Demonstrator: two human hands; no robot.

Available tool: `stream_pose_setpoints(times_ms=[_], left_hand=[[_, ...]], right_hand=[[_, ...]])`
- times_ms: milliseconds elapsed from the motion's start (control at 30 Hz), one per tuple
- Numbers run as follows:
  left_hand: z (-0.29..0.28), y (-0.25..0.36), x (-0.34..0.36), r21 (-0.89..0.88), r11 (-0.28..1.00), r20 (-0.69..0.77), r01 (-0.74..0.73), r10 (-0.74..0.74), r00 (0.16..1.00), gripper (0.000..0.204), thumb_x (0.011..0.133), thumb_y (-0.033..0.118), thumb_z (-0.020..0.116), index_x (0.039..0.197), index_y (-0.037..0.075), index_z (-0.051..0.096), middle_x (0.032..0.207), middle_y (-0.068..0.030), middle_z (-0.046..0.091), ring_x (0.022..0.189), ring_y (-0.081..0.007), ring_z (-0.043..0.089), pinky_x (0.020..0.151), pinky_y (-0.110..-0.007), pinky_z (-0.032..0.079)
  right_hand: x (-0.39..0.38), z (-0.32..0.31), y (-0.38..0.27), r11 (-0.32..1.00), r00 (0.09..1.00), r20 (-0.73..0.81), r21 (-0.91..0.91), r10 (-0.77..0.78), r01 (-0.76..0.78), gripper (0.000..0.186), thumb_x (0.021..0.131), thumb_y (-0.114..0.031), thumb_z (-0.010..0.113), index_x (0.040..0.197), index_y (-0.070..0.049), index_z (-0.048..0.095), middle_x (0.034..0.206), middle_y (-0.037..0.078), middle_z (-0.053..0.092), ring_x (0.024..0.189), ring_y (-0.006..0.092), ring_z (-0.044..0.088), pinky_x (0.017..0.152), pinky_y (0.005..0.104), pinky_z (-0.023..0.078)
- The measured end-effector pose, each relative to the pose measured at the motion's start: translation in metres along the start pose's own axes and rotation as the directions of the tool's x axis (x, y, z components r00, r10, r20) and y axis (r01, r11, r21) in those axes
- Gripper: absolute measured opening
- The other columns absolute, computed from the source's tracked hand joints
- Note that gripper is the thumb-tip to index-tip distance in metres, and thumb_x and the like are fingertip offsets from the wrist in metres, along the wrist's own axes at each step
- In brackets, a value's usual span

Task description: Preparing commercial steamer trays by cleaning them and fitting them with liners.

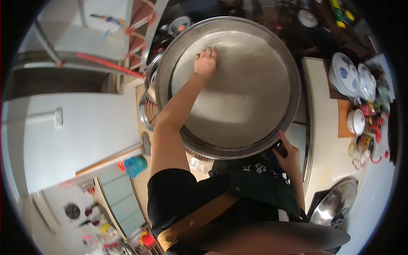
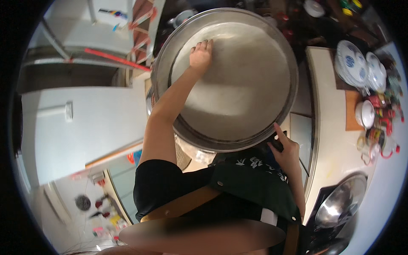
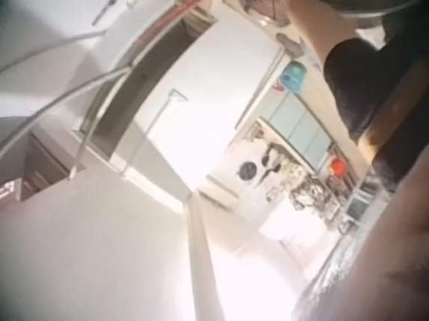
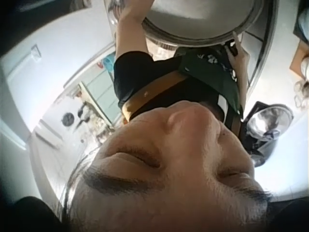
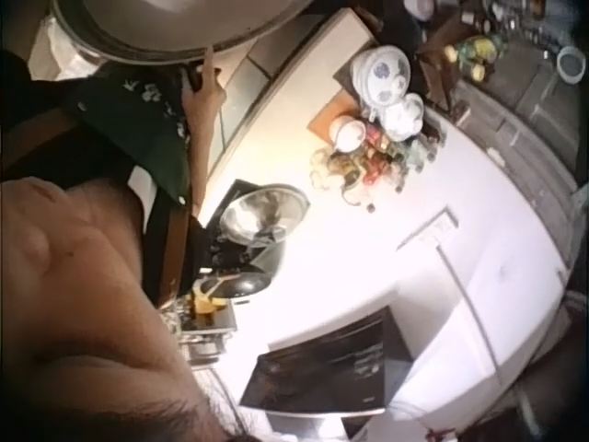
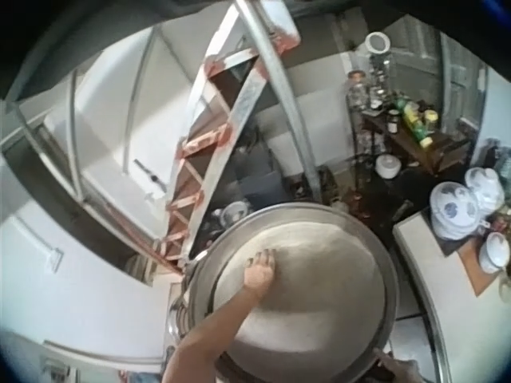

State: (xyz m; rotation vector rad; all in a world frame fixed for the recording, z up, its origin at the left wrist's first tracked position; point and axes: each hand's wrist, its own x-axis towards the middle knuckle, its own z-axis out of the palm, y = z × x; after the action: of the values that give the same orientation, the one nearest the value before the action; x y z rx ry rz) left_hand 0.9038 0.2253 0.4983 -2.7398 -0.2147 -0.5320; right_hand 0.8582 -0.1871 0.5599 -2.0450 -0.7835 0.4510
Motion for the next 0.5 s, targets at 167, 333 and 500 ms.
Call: stream_pose_setpoints(times_ms=[167, 333, 500], left_hand=[[-0.042, -0.071, -0.057, 0.134, 0.907, 0.588, 0.398, -0.396, 0.705, 0.026, 0.074, 0.009, 0.050, 0.099, 0.003, 0.055, 0.100, -0.0137, 0.056, 0.090, -0.0284, 0.056, 0.073, -0.038, 0.048], [-0.068, -0.076, -0.094, 0.224, 0.827, 0.742, 0.516, -0.488, 0.460, 0.028, 0.076, 0.011, 0.048, 0.101, -0.001, 0.052, 0.098, -0.0207, 0.057, 0.091, -0.0337, 0.057, 0.075, -0.039, 0.048], [-0.046, -0.063, -0.113, 0.216, 0.738, 0.733, 0.639, -0.555, 0.394, 0.037, 0.077, 0.011, 0.049, 0.109, -0.006, 0.042, 0.103, -0.0230, 0.055, 0.096, -0.0344, 0.054, 0.081, -0.041, 0.045]], right_hand=[[0.002, -0.002, 0.005, 0.999, 1.000, 0.015, 0.033, -0.009, 0.008, 0.062, 0.065, 0.002, 0.064, 0.122, -0.009, 0.044, 0.057, 0.010, 0.047, 0.049, 0.0179, 0.047, 0.052, 0.0249, 0.041], [0.007, -0.007, 0.006, 0.997, 0.997, 0.065, 0.062, -0.044, 0.040, 0.062, 0.064, 0.004, 0.063, 0.122, -0.005, 0.043, 0.056, 0.009, 0.044, 0.048, 0.0160, 0.041, 0.051, 0.0216, 0.037], [0.008, -0.009, 0.010, 0.995, 0.992, 0.081, 0.042, -0.098, 0.095, 0.061, 0.065, 0.002, 0.064, 0.121, -0.008, 0.045, 0.058, 0.011, 0.048, 0.048, 0.0183, 0.046, 0.051, 0.0248, 0.040]])
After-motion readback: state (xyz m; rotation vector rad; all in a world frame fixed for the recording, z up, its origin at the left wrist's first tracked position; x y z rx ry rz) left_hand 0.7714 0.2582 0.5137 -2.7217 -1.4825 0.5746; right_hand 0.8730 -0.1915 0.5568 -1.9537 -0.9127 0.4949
